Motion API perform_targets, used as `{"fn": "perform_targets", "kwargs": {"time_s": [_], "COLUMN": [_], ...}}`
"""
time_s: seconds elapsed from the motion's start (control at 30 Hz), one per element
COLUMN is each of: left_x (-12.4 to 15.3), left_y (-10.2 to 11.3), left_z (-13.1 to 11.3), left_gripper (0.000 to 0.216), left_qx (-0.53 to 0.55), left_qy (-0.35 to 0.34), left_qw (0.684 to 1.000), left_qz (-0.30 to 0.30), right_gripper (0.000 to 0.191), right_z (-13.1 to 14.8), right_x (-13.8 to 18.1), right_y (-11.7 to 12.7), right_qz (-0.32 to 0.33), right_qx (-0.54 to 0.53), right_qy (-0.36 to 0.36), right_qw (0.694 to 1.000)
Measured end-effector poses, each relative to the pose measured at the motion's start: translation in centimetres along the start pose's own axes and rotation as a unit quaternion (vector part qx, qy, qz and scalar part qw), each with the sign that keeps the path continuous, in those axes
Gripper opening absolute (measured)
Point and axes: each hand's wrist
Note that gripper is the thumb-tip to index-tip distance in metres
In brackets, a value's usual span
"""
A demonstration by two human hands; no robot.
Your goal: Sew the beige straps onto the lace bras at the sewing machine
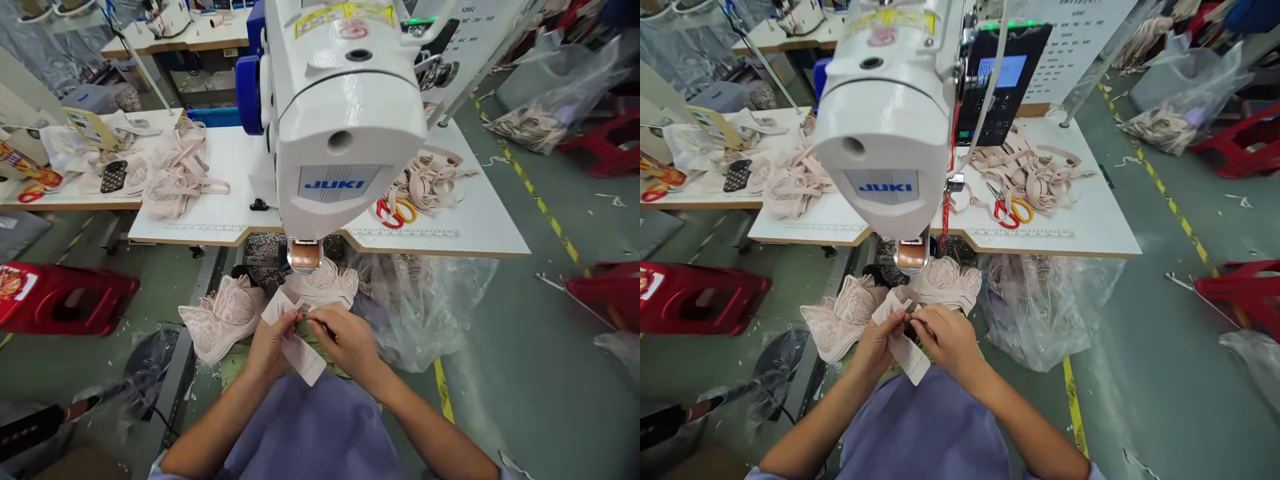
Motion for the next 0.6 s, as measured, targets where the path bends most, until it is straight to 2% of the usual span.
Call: {"fn": "perform_targets", "kwargs": {"time_s": [0.17,0.3,0.43,0.6], "left_x": [0.5,0.4,0.3,0.3], "left_y": [-0.9,-0.8,-0.6,-0.5], "left_z": [-0.1,0.2,-0.1,-1.7], "left_gripper": [0.029,0.027,0.032,0.030], "left_qx": [-0.051,-0.113,-0.187,-0.304], "left_qy": [-0.093,-0.117,-0.116,-0.137], "left_qw": [0.994,0.987,0.975,0.943], "left_qz": [0.009,-0.007,-0.007,0.012], "right_gripper": [0.015,0.013,0.008,0.003], "right_z": [-0.3,-0.7,-1.2,-2.1], "right_x": [-0.9,-1.0,-1.2,-2.0], "right_y": [-1.7,-1.9,-1.3,0.1], "right_qz": [-0.037,-0.049,-0.019,0.051], "right_qx": [0.015,-0.017,-0.067,-0.126], "right_qy": [-0.020,-0.070,-0.137,-0.153], "right_qw": [0.999,0.996,0.988,0.979]}}
Point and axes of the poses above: each hand's wrist, its own x-axis away from the middle knuckle, its own y-axis out of the back of the hand, z = x × y, and after that the axes turned 13 degrees about y, right-handed
